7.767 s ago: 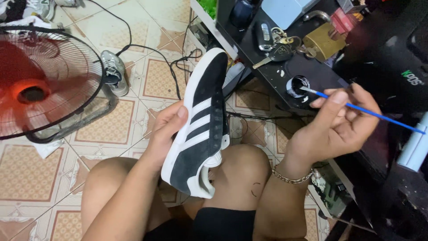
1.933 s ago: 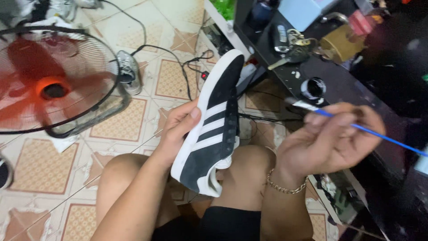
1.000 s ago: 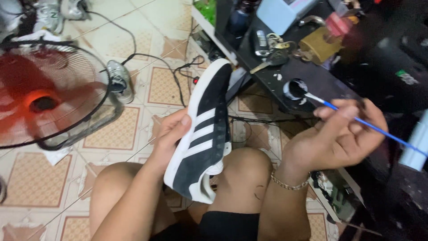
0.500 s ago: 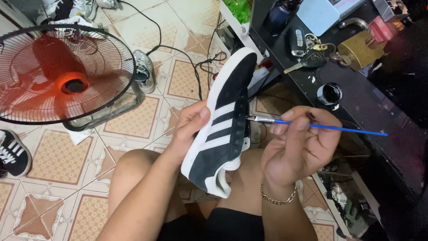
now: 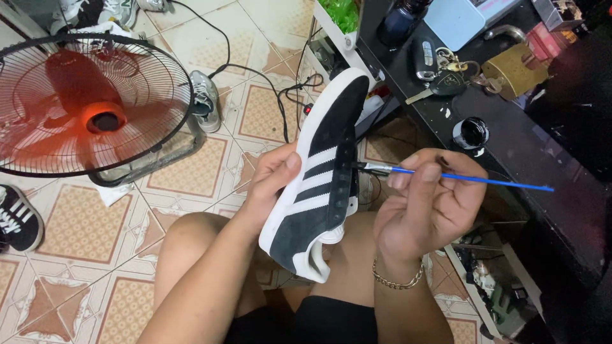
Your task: The person holds a black and white sneaker and uses a small blue paintbrush to apply black paint to the shoe's side stripes and eyelets. The person repeatedly dips the brush into a small container of black paint to reload it while working on the shoe.
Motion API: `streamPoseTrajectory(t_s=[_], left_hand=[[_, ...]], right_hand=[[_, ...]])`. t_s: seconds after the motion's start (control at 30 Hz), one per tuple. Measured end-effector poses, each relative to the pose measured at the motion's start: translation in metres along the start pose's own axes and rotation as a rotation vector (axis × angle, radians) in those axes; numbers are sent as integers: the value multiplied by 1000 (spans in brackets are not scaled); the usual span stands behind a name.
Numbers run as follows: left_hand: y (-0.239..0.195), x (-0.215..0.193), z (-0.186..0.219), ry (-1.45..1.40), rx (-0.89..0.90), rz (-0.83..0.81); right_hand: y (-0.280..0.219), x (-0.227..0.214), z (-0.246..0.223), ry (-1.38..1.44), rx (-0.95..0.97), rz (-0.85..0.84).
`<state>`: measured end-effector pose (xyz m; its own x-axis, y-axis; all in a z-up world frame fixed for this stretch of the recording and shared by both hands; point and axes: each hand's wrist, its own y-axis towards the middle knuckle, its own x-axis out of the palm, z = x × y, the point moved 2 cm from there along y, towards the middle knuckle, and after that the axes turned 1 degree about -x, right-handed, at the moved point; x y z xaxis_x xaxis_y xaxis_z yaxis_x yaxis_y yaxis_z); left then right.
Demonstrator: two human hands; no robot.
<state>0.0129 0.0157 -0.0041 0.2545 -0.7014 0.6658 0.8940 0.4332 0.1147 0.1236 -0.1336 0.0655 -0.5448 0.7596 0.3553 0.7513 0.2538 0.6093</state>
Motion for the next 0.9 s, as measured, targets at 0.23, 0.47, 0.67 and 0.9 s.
streamPoseTrajectory(t_s=[0.23, 0.47, 0.67, 0.9], left_hand=[[-1, 1, 2, -2, -2, 9], [-1, -1, 1, 11, 9, -3], [-1, -2, 1, -6, -5, 3], [2, 2, 0, 59, -64, 47]], right_hand=[[1, -2, 0, 9, 2, 4], [0, -1, 0, 32, 6, 12], [3, -3, -1, 7, -2, 9], [39, -48, -8, -135, -274, 218]])
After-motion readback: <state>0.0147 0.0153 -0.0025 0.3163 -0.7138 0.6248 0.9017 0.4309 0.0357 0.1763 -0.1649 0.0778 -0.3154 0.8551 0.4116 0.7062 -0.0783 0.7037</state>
